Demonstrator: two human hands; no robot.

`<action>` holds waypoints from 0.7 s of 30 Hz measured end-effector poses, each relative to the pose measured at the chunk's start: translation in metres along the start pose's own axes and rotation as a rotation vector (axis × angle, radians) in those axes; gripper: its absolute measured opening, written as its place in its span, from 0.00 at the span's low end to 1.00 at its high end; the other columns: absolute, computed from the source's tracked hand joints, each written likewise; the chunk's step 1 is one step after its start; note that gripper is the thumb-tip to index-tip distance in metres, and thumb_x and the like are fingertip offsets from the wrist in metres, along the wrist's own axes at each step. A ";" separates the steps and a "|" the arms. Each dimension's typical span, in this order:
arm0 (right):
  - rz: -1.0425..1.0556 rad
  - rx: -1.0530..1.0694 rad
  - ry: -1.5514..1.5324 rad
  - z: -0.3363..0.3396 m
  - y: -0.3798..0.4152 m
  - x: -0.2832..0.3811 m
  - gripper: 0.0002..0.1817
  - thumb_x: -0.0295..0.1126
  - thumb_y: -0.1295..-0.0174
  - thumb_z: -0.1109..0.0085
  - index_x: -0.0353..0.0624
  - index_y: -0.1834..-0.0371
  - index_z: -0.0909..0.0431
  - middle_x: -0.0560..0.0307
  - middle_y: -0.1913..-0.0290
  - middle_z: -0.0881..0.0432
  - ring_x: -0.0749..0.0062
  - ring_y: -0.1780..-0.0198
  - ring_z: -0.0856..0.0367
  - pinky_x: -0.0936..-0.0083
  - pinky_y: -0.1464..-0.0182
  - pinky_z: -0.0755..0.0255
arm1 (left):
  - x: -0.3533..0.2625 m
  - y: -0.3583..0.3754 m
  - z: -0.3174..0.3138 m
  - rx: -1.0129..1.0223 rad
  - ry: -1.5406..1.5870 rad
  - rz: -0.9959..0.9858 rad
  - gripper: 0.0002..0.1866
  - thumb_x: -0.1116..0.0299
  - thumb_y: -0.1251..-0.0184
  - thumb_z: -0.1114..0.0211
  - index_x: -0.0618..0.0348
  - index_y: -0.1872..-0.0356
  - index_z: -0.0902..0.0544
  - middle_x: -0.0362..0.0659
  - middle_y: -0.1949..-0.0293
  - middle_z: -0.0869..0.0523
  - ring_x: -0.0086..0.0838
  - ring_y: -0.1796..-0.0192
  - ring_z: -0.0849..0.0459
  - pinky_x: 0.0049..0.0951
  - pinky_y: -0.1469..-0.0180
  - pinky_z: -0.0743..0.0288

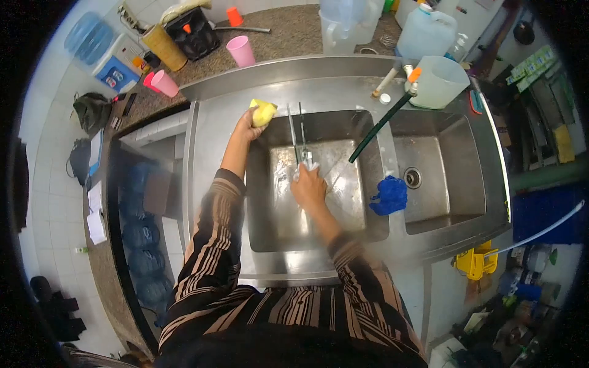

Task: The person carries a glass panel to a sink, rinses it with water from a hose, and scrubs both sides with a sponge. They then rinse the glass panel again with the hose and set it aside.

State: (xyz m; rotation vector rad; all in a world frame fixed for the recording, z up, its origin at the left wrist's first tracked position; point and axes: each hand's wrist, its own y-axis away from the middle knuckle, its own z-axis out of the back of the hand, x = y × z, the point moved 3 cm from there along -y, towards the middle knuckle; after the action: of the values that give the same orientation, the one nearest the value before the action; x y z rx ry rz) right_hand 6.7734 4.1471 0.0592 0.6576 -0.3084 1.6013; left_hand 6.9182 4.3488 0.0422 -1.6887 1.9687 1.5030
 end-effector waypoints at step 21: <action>0.030 -0.034 -0.072 0.002 0.004 0.009 0.16 0.43 0.41 0.55 0.45 0.56 0.28 0.32 0.63 0.28 0.36 0.65 0.24 0.50 0.62 0.31 | 0.175 0.204 0.024 -0.049 -0.629 -0.438 0.24 0.75 0.36 0.54 0.69 0.39 0.45 0.55 0.44 0.33 0.37 0.47 0.28 0.28 0.48 0.33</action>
State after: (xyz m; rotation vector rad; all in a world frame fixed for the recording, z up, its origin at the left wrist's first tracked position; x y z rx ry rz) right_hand 6.7695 4.1526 0.0667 0.6884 -0.3997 1.5997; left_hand 6.6792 4.2230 0.0328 -1.3114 1.1681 1.6393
